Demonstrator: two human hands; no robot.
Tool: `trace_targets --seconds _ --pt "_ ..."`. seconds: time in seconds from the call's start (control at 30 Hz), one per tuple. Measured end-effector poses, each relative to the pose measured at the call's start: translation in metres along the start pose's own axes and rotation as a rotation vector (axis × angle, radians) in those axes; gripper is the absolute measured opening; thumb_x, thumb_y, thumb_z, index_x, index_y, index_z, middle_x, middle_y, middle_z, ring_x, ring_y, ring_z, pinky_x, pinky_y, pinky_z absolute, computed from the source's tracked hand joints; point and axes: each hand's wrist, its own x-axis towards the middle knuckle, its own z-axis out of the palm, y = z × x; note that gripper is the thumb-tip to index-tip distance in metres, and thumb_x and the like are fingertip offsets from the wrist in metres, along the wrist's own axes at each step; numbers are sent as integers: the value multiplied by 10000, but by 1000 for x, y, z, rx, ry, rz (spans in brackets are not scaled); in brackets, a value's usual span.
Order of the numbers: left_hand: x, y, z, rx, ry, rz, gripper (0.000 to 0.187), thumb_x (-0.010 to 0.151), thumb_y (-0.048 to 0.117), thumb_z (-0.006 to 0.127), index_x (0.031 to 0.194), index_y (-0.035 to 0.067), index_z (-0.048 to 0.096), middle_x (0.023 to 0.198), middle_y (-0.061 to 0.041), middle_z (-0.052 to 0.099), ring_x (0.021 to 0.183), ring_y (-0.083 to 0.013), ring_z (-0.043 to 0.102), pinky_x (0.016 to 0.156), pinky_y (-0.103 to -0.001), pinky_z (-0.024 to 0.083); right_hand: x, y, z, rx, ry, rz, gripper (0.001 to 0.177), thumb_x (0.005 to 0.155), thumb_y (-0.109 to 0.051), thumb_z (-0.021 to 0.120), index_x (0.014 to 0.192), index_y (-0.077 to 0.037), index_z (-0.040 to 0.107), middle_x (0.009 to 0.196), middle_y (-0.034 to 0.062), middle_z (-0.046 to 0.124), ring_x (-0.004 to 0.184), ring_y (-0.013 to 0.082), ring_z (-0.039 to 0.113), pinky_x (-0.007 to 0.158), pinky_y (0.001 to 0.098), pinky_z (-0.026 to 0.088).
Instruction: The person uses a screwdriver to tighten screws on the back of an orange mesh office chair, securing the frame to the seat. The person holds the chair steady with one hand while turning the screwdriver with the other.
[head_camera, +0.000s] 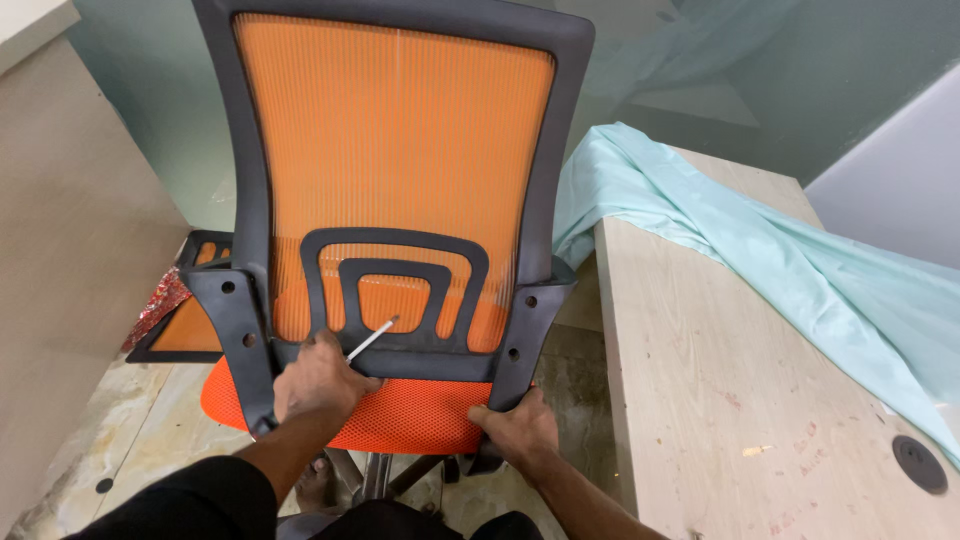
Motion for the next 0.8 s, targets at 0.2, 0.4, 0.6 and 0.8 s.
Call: trace_targets --seconds 0.2,0.4,0.6,0.8 --pt "45 -8 62 -667 73 -589 991 667 326 1012 1370 -10 400 1220 -239 713 1099 -339 716 983 -430 609 -2 2 1 -29 28 -25 1029 698 -498 828 1391 111 370 1246 261 652 1094 331 733 899 372 631" --pt "162 -36 174 -1134 -40 -1013 496 950 266 685 1327 28 469 1244 -153 695 1162 -271 625 909 -383 554 2 11 3 45 4 -84 1057 692 -476 826 1418 113 332 1253 245 652 1094 310 738 888 359 645" --pt "173 -98 204 -1756 -353 -413 294 962 -5 756 1224 -9 624 1201 -102 709 1279 -284 463 651 -328 550 1 13 2 5 16 -75 1059 679 -512 821 1431 77 364 1263 229 665 1101 299 727 922 368 616" --pt "115 -69 142 -1791 -244 -586 207 979 -53 592 1172 22 584 1126 -109 692 995 -225 727 860 -310 625 -1 5 1 -120 16 -73 1086 708 -546 824 1429 119 357 1266 261 646 1117 318 712 934 368 618"
